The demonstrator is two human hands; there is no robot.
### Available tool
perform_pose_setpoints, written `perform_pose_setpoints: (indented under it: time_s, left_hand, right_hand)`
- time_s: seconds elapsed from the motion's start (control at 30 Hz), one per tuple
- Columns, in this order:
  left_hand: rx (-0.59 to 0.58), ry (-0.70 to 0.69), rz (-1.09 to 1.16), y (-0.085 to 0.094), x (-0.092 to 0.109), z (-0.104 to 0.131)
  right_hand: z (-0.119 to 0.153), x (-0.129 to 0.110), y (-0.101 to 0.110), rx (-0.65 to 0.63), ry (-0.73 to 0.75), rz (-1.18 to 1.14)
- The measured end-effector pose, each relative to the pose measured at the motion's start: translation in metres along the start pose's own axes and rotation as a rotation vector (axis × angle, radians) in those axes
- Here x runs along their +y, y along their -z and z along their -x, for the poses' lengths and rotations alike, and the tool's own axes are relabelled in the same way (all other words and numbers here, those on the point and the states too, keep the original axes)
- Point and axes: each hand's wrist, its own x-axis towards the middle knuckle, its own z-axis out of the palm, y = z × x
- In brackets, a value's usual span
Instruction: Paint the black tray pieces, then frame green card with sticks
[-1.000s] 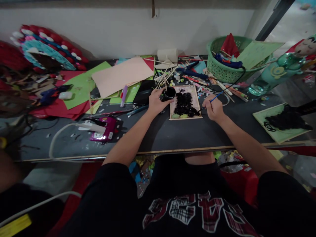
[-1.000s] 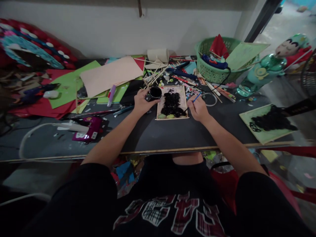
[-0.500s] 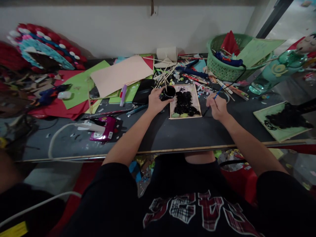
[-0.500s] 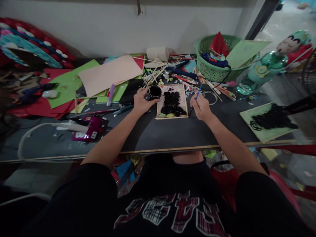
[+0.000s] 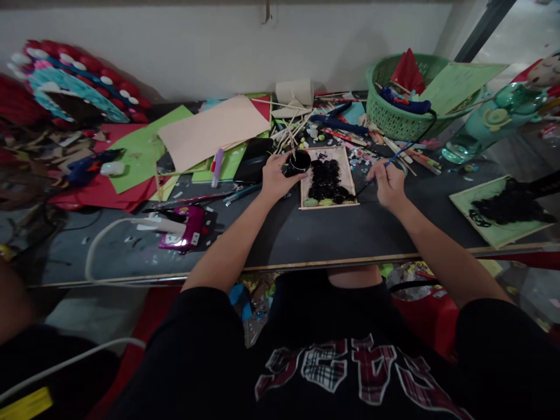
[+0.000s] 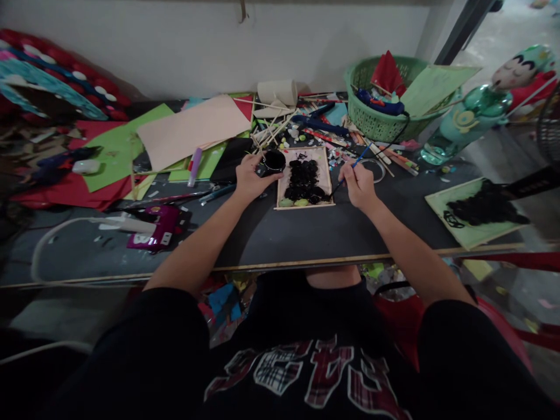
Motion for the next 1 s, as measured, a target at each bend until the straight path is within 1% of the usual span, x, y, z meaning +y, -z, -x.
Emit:
perform_pose_setpoints:
  time_s: [0.1,0.2,0.27,0.43,0.63,0.77,1.0]
  left_hand:
    - [0.006,0.008,-0.002,-0.001,-0.001,0.000]
    - [0.018,0.018,0.019,-0.003,-0.003,0.000]
    - [0.033,0.031,0.041,-0.003,-0.004,0.000]
    - [0.051,0.049,0.046,-0.003,-0.004,-0.001]
    - [0.050,0.054,0.032,-0.003,-0.004,-0.001]
    - [0.065,0.031,0.021,-0.002,-0.004,0.000]
    - [0.054,0.022,0.001,-0.004,-0.008,-0.001]
  right_hand:
    - [-0.004,0.005,-0.005,0.045,-0.101,-0.084]
    - [-0.008,0.013,-0.007,0.019,-0.163,-0.139]
    - [-0.009,0.017,-0.008,0.008,-0.180,-0.154]
    - [-0.009,0.023,-0.008,0.000,-0.180,-0.210]
    - [-0.007,0.022,-0.005,0.016,-0.153,-0.117]
    - [-0.006,0.020,-0.005,-0.038,-0.128,-0.098]
    - [-0.006,0.014,-0.004,-0.157,-0.078,-0.043]
